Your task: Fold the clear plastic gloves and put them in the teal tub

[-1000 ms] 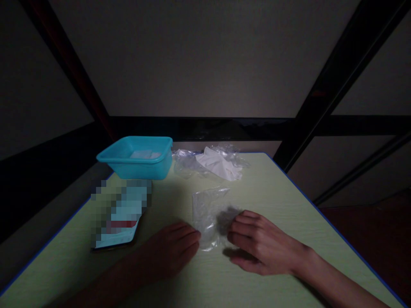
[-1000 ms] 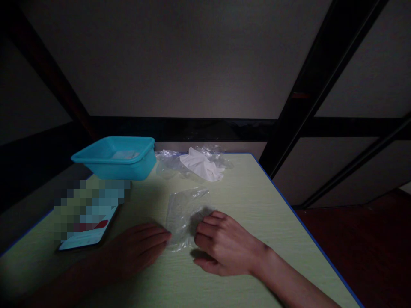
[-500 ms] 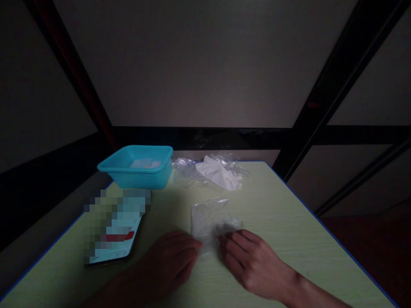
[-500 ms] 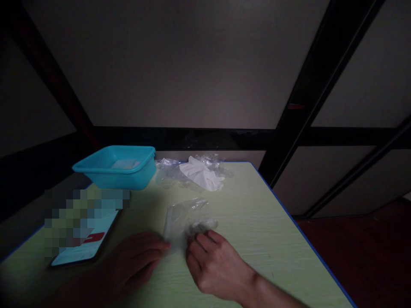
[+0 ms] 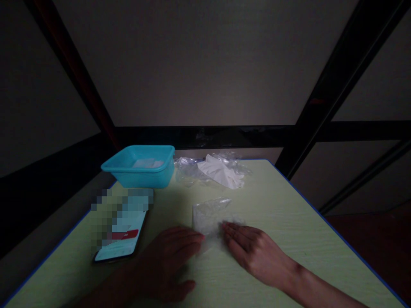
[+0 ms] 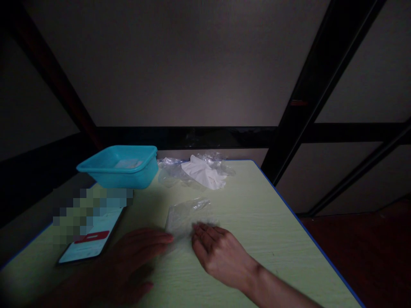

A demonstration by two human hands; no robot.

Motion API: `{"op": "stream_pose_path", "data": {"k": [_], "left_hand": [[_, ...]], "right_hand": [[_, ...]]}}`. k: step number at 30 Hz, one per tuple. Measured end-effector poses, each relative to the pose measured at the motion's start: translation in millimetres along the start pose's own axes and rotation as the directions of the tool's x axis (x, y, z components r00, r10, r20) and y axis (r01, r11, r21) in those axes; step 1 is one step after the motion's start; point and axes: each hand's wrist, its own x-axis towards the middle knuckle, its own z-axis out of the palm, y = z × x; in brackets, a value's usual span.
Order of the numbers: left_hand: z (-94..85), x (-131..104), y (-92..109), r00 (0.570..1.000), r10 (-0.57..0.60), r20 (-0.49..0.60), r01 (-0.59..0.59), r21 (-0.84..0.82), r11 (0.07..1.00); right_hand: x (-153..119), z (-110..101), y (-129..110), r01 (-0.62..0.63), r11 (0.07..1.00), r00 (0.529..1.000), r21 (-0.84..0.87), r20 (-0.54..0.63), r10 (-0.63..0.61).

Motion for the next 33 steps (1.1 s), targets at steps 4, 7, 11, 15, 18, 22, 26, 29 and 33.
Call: {"op": "stream_pose_path", "data": {"k": [4,7,11,15,18,22,26,29,33], "left_hand": [[7.1,-1.0,-1.3,0.999,-0.016,0.029,0.011,0.160,0.987],[21.2,-3.4,0.0,0.997,-0.067,0.025,0.060,0.205,0.977],[33.7,-6.2,-1.3,0.995,-0.092,-0.029,0.097,0.225,0.970],[27.8,-3.0,-3.8,0.999,-0.044,0.002,0.042,0.232,0.972],[22.1,0.3,-4.1,1.000,-0.023,0.019,0.018,0.231,0.973],[21.2,2.1,-3.5,0.999,-0.036,0.016,0.031,0.213,0.976],[18.5,4.9,-2.7,0.999,-0.042,0.017,0.038,0.192,0.981],[14.8,7.7,-2.5,0.996,-0.084,0.037,0.077,0.148,0.986],[14.2,8.7,-4.2,0.978,-0.182,0.104,0.181,0.014,0.983]], "right_hand": [[1.0,0.0,0.4,-0.002,1.000,0.999,-0.013,0.035,0.002],[1.3,0.0,0.0,-0.007,1.000,0.998,-0.016,0.056,0.008],[1.2,-0.5,-1.5,-0.008,1.000,0.997,-0.019,0.078,0.009],[1.8,-1.3,-2.8,-0.004,1.000,0.995,-0.016,0.104,0.006],[2.0,-1.2,-3.1,-0.007,1.000,0.994,-0.007,0.110,0.007],[2.3,-1.8,-2.8,-0.003,1.000,0.994,-0.001,0.110,0.003],[4.6,-4.8,-1.9,0.001,1.000,0.988,0.016,0.152,-0.003],[7.7,-8.4,-0.2,-0.007,0.999,0.977,0.040,0.212,-0.002],[12.9,-13.4,4.6,-0.063,0.993,0.945,0.099,0.325,0.028]]}}
